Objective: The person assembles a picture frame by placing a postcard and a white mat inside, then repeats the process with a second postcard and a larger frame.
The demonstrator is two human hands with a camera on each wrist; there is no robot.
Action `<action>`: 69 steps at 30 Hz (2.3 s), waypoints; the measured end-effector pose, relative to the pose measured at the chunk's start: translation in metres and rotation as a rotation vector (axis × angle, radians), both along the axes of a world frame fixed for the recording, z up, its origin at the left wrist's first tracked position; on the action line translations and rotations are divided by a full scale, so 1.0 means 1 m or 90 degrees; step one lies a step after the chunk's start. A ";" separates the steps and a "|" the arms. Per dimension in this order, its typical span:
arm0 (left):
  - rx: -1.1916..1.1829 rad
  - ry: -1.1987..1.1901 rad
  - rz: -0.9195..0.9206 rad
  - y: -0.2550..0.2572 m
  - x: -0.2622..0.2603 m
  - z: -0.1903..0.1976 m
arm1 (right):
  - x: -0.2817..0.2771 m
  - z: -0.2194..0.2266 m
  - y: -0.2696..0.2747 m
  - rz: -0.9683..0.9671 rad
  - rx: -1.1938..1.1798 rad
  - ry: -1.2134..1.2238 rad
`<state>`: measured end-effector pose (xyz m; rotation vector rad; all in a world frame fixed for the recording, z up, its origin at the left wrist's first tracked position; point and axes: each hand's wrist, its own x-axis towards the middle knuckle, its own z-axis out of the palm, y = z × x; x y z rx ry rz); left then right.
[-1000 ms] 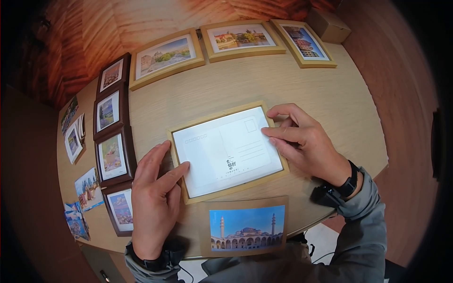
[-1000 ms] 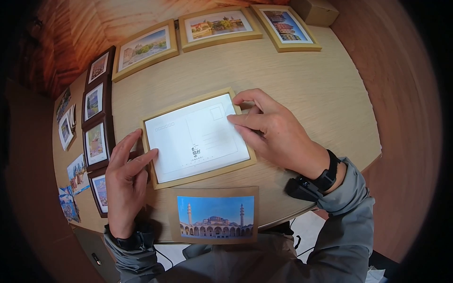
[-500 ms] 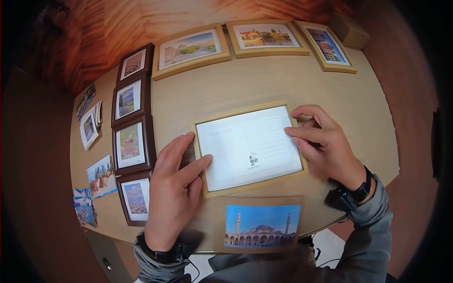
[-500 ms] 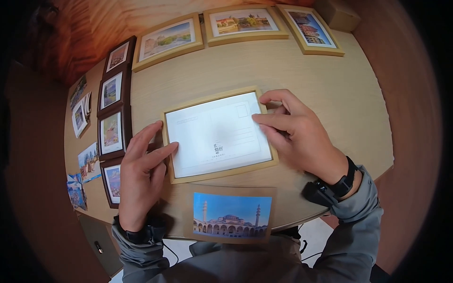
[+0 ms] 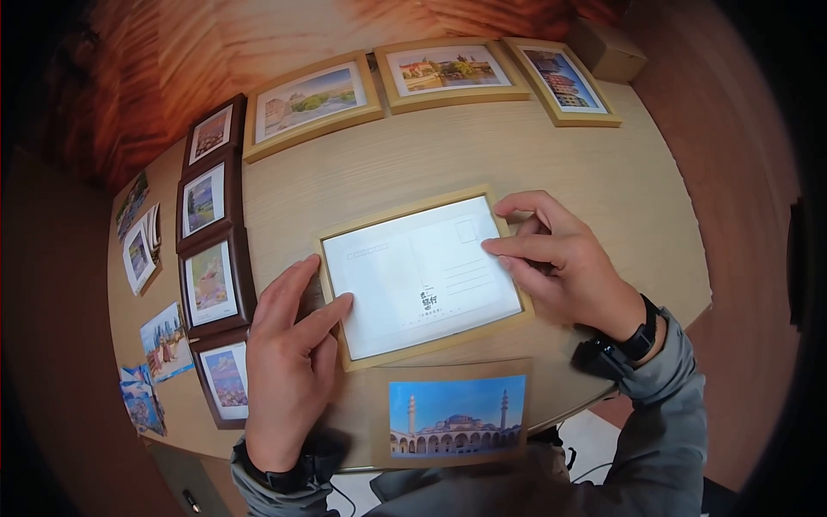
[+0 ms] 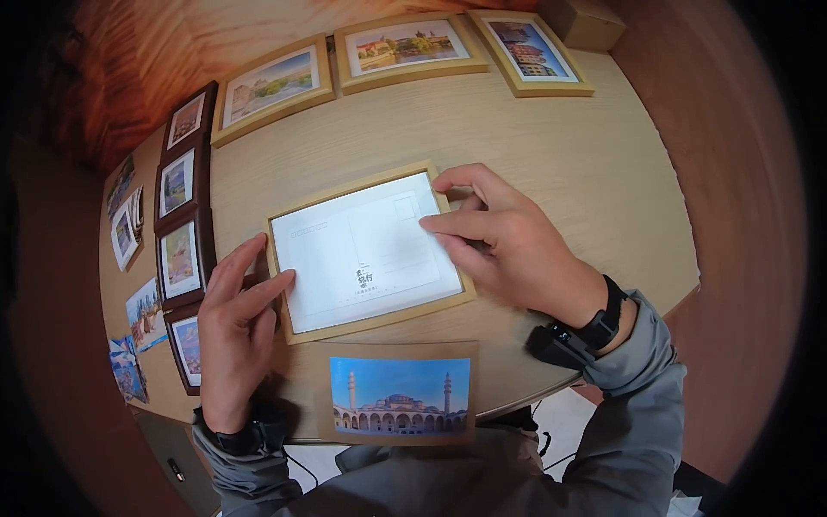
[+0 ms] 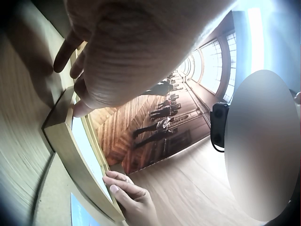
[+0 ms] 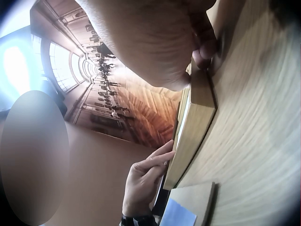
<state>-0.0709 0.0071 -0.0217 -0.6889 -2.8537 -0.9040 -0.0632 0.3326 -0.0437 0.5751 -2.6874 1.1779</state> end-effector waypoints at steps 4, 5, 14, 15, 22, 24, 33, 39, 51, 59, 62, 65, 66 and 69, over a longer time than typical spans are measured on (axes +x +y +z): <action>-0.006 -0.004 0.001 0.000 -0.001 0.001 | 0.000 0.000 0.000 -0.001 0.009 0.004; -0.006 -0.004 0.000 0.000 0.000 0.001 | 0.000 0.000 0.000 -0.001 0.013 0.007; 0.004 -0.007 0.000 -0.001 -0.001 -0.001 | 0.000 0.003 -0.001 -0.006 0.029 0.001; 0.003 -0.006 -0.001 -0.001 -0.001 -0.001 | 0.000 0.003 -0.001 -0.008 0.026 -0.006; 0.011 -0.014 0.012 0.002 0.001 0.001 | 0.000 0.003 -0.001 -0.009 0.020 -0.001; 0.009 -0.015 0.010 0.002 0.001 0.002 | 0.001 0.002 -0.001 -0.015 0.024 -0.002; -0.003 0.003 -0.014 -0.003 -0.001 -0.001 | 0.001 0.002 -0.002 -0.015 0.005 -0.022; 0.003 -0.015 0.011 0.001 0.001 0.003 | 0.000 0.004 -0.002 -0.020 -0.012 -0.042; 0.023 -0.001 0.077 0.015 -0.005 -0.006 | -0.015 -0.009 -0.014 -0.096 0.025 0.028; -0.057 0.009 0.055 0.017 -0.009 -0.008 | -0.016 -0.011 -0.015 -0.094 0.050 0.022; -0.074 0.000 0.049 0.017 -0.009 -0.006 | -0.017 -0.012 -0.014 -0.090 0.046 0.021; -0.081 -0.001 0.047 0.017 -0.009 -0.006 | -0.017 -0.012 -0.014 -0.084 0.040 0.025; -0.081 -0.003 0.047 0.017 -0.010 -0.006 | -0.017 -0.012 -0.014 -0.085 0.038 0.021; -0.083 0.010 0.043 0.017 -0.010 -0.007 | -0.017 -0.011 -0.014 -0.088 0.043 0.018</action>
